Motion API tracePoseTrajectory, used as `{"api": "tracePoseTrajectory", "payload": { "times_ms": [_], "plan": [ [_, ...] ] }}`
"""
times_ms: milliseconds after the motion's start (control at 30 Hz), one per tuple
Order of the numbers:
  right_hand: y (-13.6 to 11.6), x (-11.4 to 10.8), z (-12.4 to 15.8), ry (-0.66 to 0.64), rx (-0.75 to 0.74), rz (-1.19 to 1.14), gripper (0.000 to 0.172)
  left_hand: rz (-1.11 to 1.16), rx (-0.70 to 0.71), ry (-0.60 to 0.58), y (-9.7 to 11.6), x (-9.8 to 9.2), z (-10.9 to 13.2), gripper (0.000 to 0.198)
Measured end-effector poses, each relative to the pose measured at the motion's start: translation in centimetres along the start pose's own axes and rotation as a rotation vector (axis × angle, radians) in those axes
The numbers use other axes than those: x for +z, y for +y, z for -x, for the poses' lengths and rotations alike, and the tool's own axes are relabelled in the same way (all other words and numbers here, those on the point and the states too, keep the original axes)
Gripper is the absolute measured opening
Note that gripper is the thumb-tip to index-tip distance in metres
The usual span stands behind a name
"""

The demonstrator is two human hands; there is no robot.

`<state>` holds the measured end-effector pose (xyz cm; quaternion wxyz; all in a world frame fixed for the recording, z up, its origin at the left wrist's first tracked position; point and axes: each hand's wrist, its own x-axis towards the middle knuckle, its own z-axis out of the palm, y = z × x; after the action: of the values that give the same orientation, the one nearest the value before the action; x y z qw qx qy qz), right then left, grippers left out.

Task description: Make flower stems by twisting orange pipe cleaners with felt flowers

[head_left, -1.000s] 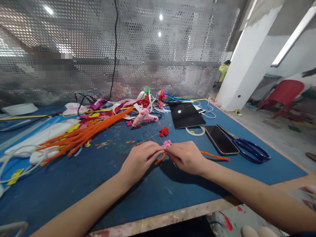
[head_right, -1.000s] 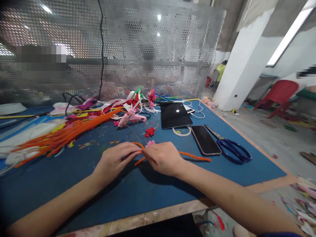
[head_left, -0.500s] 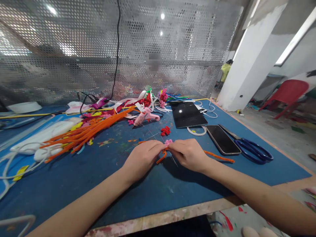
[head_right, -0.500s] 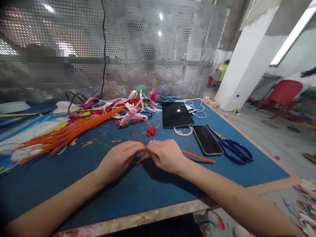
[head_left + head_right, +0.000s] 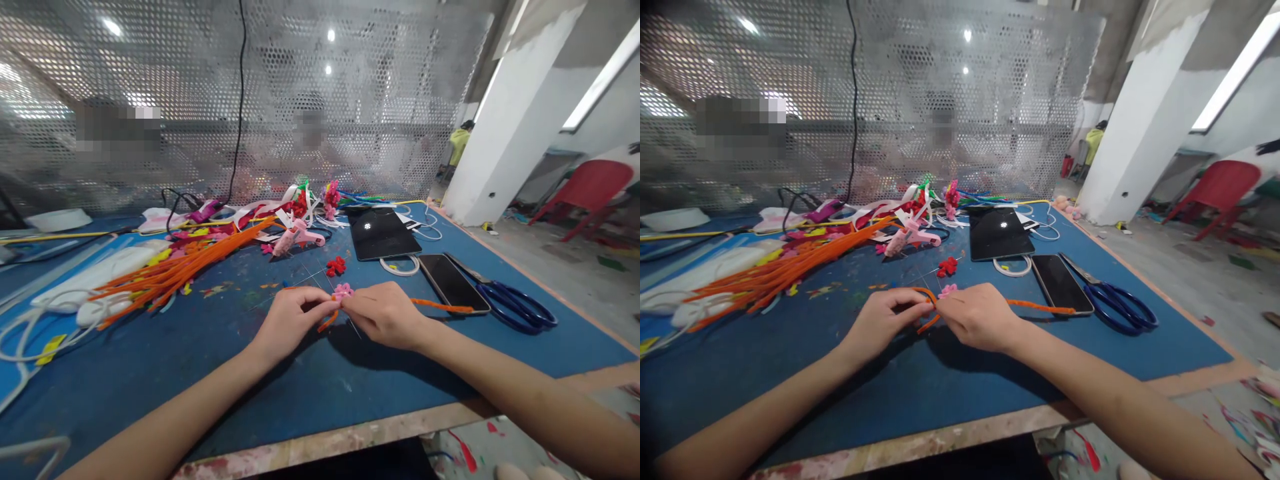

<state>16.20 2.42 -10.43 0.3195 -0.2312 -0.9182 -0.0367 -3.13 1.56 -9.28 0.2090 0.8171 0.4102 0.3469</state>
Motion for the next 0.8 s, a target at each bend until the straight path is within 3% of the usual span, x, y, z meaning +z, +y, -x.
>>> {"api": "tracePoseTrajectory", "payload": {
  "times_ms": [67, 133, 233, 433, 533, 633, 733, 800],
  "plan": [
    [-0.4, -0.2, -0.2, 0.027, 0.076, -0.17, 0.021, -0.127, 0.19, 0.196, -0.1, -0.2, 0.4, 0.014],
    [-0.9, -0.6, -0.5, 0.034, 0.162, -0.352, 0.02, -0.277, 0.435, 0.314, -0.1, -0.8, 0.8, 0.006],
    [-1.5, -1.0, -0.8, -0.024, 0.266, -0.559, 0.02, -0.467, 0.702, 0.317, 0.0, -1.8, 1.3, 0.009],
    [-1.5, -1.1, -0.7, -0.128, 0.401, -0.74, 0.024, -0.624, 0.831, 0.292, 0.2, -2.6, 1.4, 0.015],
    [-1.3, -0.9, -0.5, -0.084, 0.322, -0.574, 0.026, -0.545, 0.639, 0.238, 0.5, -1.9, 1.2, 0.009],
    [-0.8, -0.9, -0.3, -0.01, 0.105, -0.17, 0.026, -0.253, 0.184, 0.06, 1.1, -0.7, 0.9, 0.019],
    [-0.2, -0.8, 0.0, -0.011, -0.158, 0.245, 0.028, 0.215, -0.343, -0.182, 1.4, 0.1, 0.5, 0.031],
    [0.1, -0.7, 0.0, -0.025, -0.27, 0.366, 0.028, 0.449, -0.564, -0.306, 1.2, 0.2, 0.3, 0.036]
  ]
}}
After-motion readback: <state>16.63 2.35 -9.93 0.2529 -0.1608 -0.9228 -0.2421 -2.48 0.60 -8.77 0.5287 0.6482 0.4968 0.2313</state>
